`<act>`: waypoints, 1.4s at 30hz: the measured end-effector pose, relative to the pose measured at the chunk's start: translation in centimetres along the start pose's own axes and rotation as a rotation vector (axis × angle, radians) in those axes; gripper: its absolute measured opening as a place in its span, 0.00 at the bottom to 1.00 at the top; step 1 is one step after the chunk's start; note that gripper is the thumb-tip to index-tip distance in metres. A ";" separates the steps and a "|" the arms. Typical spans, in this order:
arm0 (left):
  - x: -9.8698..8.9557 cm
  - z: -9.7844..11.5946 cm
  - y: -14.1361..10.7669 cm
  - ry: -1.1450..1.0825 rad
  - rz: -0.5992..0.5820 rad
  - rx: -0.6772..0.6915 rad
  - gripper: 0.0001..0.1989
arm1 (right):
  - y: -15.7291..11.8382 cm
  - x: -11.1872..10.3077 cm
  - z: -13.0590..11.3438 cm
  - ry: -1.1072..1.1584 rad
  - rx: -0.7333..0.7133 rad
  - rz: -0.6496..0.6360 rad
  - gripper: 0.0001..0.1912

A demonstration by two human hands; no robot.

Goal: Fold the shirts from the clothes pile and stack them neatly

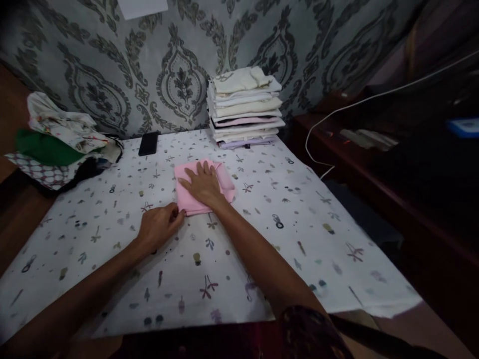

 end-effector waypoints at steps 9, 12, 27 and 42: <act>-0.1 0.6 -1.2 0.108 -0.007 -0.077 0.08 | -0.1 0.0 0.1 0.002 0.010 0.010 0.36; -0.1 0.7 -2.1 0.101 -0.013 -0.021 0.08 | 0.0 0.1 0.2 0.007 0.006 0.011 0.37; -1.2 1.3 -1.0 0.134 -0.193 0.264 0.09 | -0.2 -0.3 -0.2 -0.012 -0.019 0.010 0.36; 4.9 0.8 6.9 -0.110 0.037 0.302 0.30 | -4.4 -1.7 0.3 -0.074 -0.119 0.075 0.29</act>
Point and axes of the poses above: each hand's wrist, its own y-axis towards the middle knuckle, its own x-axis out of the palm, z = x × y, the point moved 6 cm from there along y, towards the middle knuckle, and after that the axes turned 12 degrees about z, right-handed, at the moved point
